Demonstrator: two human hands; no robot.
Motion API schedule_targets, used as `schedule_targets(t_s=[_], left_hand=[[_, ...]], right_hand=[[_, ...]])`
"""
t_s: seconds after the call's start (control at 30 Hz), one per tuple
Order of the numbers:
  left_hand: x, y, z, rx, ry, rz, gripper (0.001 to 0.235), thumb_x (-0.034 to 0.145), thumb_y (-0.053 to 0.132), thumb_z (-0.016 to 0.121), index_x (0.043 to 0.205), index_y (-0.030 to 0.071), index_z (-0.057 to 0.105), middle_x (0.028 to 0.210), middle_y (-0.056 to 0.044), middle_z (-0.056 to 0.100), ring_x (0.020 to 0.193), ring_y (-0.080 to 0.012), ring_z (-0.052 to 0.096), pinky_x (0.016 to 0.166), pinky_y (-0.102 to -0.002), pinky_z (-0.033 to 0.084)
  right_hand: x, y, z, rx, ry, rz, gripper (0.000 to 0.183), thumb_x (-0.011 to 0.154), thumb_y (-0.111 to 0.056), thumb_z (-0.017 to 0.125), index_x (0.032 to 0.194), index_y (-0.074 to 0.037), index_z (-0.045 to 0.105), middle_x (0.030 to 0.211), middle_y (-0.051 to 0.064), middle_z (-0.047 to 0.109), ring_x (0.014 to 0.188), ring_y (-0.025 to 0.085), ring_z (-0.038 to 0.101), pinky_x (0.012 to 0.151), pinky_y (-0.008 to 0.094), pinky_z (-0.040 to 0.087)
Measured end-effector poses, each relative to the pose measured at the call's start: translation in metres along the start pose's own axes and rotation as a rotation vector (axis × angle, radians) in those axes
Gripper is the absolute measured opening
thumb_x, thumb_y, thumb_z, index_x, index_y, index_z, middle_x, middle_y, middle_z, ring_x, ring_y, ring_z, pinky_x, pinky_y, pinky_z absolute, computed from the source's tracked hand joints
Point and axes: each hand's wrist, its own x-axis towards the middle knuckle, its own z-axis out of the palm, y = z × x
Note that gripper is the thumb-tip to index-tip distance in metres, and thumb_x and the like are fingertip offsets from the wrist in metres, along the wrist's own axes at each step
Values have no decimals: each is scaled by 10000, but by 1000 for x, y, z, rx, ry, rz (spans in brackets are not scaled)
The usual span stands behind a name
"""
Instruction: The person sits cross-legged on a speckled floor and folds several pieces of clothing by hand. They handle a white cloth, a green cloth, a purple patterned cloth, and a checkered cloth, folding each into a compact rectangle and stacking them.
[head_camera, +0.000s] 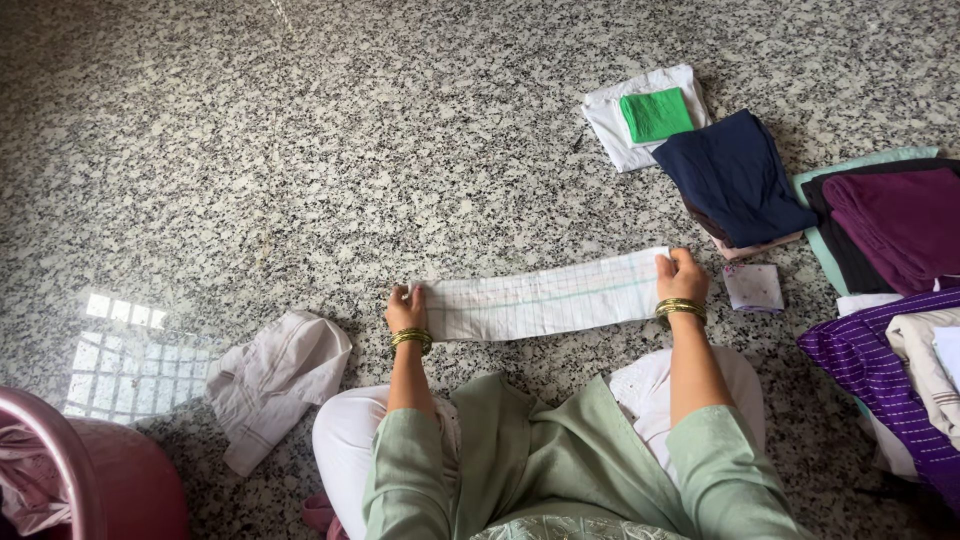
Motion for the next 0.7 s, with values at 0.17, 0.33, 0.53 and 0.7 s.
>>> schedule_targets(t_s=[0.17,0.33,0.53,0.7], left_hand=[[-26,17,-9,483,-186,-159,454,980,388,628,1366,153,586,1277,-207,660,1135,-328,659,919,-439,579],[-55,71,-9,825,-316,116,660,1005,518,527,1551,199,338,1589,-143,361,1418,-289,409,1110,-472,428],[-133,71,71,741,-621,692,794,1017,580,395,1649,207,92,1719,-60,17,1574,-252,-27,1236,-583,30],[-139,68,69,928,-724,610,859,962,739,199,1634,251,-18,1713,23,-121,1567,-237,-125,1205,-669,-39]], right_hand=[[-14,-22,-1,-194,-444,327,486,945,-297,685,1398,-204,538,1380,149,603,1169,298,638,904,437,576],[-52,-78,23,-125,-392,-122,740,820,-124,722,1509,-194,462,1682,113,301,1483,295,356,1005,440,524],[-148,-125,98,-453,-468,-833,904,770,-163,811,1554,-182,361,1692,108,121,1525,307,139,1202,562,129],[-148,-118,93,-490,-834,-657,1044,852,-475,705,1644,-234,67,1708,34,-136,1564,309,-136,1213,658,-50]])
